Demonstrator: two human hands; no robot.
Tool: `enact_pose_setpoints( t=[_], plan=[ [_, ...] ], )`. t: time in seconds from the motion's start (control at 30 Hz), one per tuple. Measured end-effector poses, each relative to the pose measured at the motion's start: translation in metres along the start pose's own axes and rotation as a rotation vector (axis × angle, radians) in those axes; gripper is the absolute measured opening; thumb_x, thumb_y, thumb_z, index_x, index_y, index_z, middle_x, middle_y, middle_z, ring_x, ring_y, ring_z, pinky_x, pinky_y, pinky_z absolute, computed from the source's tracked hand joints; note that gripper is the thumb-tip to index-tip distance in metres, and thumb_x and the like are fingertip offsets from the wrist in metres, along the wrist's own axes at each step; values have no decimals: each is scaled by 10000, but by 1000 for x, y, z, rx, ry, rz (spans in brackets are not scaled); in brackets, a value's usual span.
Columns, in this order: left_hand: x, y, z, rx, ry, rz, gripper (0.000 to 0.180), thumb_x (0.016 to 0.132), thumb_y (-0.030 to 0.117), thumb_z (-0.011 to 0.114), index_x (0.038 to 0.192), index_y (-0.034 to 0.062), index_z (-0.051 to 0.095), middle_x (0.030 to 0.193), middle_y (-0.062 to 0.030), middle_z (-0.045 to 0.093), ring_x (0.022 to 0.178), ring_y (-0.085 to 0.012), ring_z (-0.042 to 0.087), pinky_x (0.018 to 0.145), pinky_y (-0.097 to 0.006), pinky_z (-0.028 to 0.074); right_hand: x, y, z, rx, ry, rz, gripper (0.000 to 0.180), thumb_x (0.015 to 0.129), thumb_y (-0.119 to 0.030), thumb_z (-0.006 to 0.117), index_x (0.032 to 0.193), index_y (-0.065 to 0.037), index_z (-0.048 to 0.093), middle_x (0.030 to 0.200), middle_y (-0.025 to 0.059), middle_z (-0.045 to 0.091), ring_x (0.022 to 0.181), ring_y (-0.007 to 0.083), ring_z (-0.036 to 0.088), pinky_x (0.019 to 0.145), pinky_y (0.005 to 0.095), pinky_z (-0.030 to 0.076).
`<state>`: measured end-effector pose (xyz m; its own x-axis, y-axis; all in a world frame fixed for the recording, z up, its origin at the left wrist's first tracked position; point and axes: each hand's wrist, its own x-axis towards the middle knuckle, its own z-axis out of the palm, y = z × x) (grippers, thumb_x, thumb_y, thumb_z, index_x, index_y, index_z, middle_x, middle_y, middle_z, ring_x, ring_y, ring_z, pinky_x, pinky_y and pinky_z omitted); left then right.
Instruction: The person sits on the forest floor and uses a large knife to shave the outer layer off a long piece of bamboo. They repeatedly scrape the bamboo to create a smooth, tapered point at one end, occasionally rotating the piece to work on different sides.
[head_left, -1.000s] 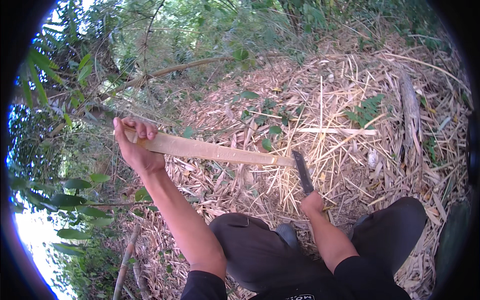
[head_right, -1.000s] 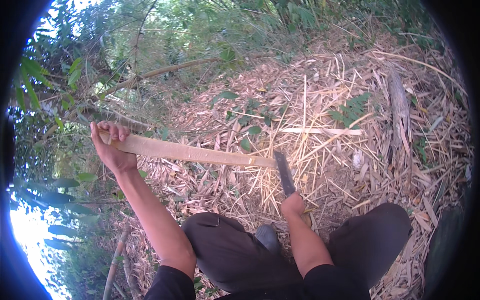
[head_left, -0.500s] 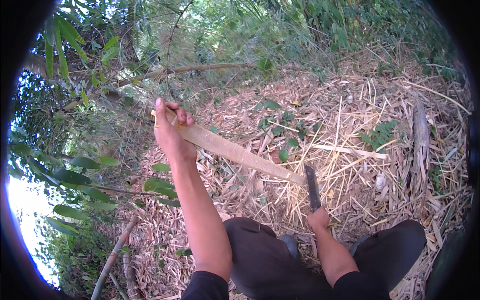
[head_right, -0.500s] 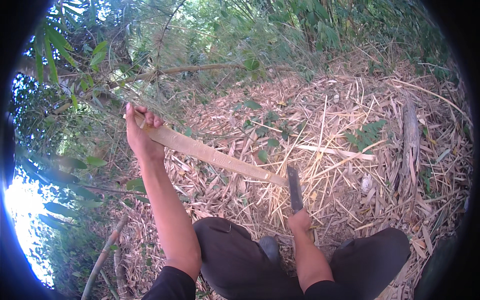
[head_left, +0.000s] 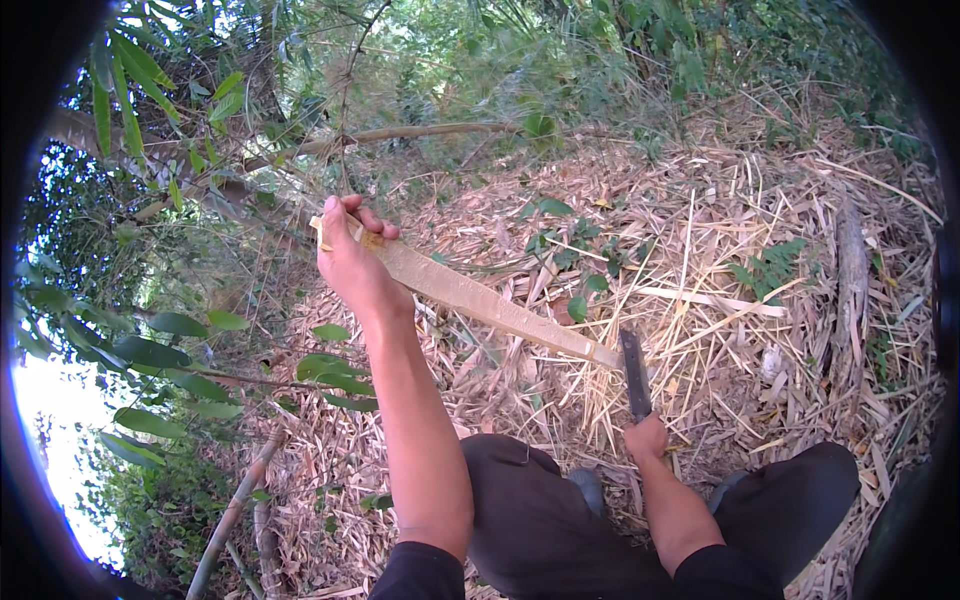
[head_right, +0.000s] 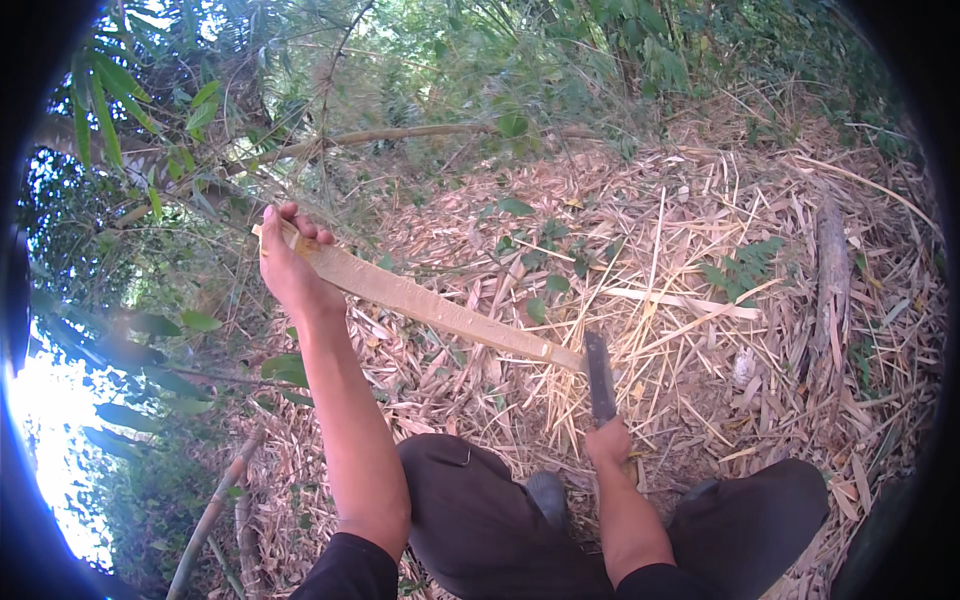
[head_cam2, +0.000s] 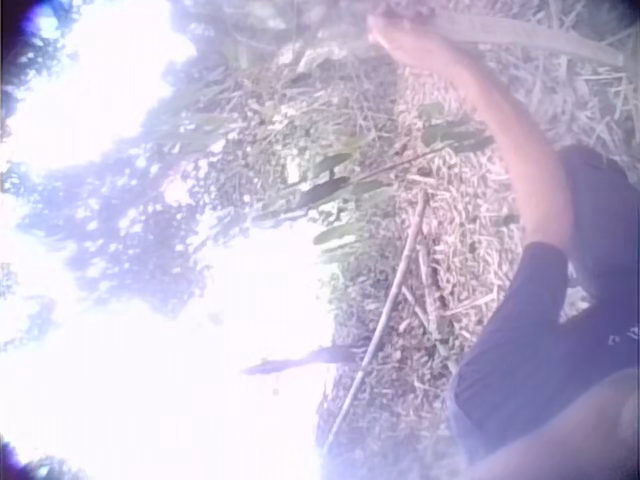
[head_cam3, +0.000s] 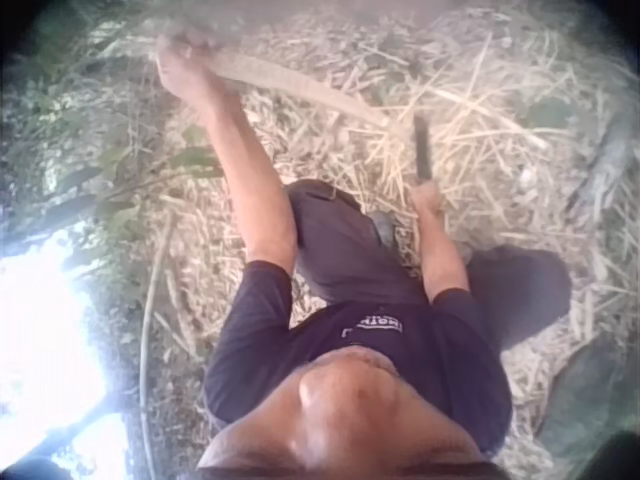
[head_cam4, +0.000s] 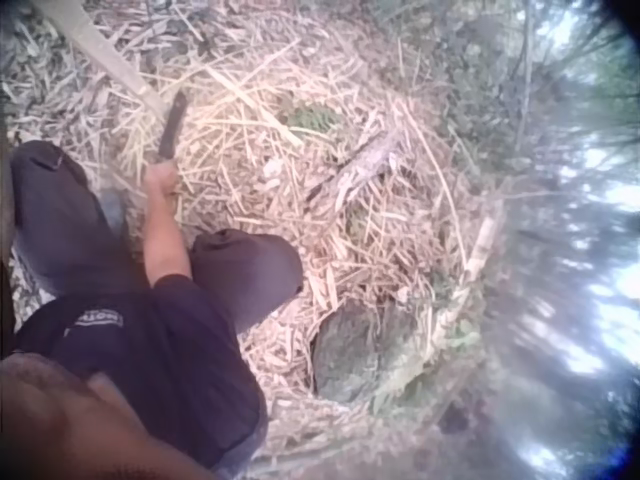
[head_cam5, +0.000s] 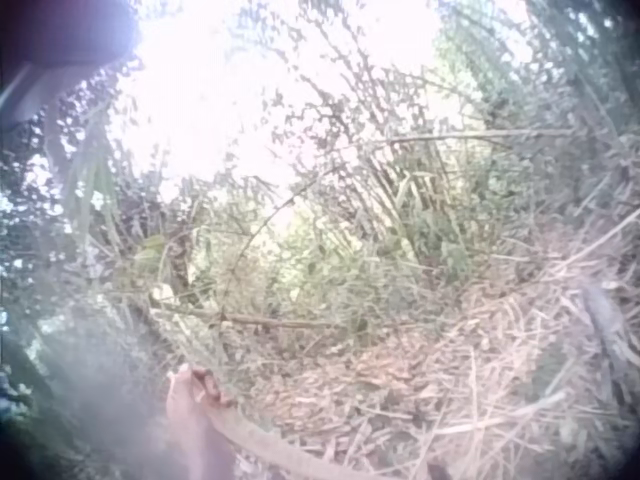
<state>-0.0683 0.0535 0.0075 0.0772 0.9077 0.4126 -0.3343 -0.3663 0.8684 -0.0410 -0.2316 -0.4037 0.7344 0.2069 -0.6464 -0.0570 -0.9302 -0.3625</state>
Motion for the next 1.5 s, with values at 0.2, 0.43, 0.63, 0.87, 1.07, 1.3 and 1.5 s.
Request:
enact_pose_setpoints(
  t=[0.2,0.43,0.63,0.87,1.07,1.3,1.5],
  plan=[
    [2,-5,-2,27,72,13,255,1001,301,546,976,47,556,730,-8,486,634,-106,486,565,-249,430,3,2,2,15,8,-21,555,758,-289,724,1178,32,553,1028,238,689,990,389,669,898,458,516],
    [6,-3,-12,-157,-183,-107,421,1027,434,464,994,27,568,649,-47,500,589,-150,499,567,-292,461,-2,-3,-6,7,-23,23,539,784,-290,760,1180,15,559,1091,221,681,1057,376,654,926,445,508],
    [22,-10,-55,-682,-959,-205,600,917,656,518,905,86,704,590,-1,595,509,-119,521,539,-258,437,-6,-3,0,31,5,-22,509,773,-280,728,1156,16,573,1054,238,682,1023,400,654,916,466,506],
    [25,-17,-58,-954,-1167,-274,673,918,665,502,1014,27,695,567,-48,655,494,-121,610,633,-274,457,-2,1,-2,21,30,-47,505,768,-282,728,1146,12,570,1058,231,681,1019,401,653,907,479,501],
    [32,-18,-60,-1092,-1309,-277,639,965,563,482,1230,-11,579,532,-54,652,427,-132,609,597,-257,475,-3,0,-1,10,5,-24,519,765,-306,729,1153,-1,568,1063,225,681,1023,395,654,907,491,498],
    [27,-22,-51,-1111,-1075,-285,548,969,558,503,966,25,635,511,-50,629,423,-127,583,596,-271,476,-7,-17,17,-49,260,261,862,714,-431,782,1307,14,341,1274,235,446,1229,355,462,1061,514,330],
    [21,-15,-39,-860,-734,-242,558,1016,542,420,733,97,602,453,26,500,420,-107,425,582,-285,391,-25,-88,-12,491,361,-526,911,733,-339,804,1382,67,310,1309,267,407,1248,401,413,1106,483,298]
  ],
)
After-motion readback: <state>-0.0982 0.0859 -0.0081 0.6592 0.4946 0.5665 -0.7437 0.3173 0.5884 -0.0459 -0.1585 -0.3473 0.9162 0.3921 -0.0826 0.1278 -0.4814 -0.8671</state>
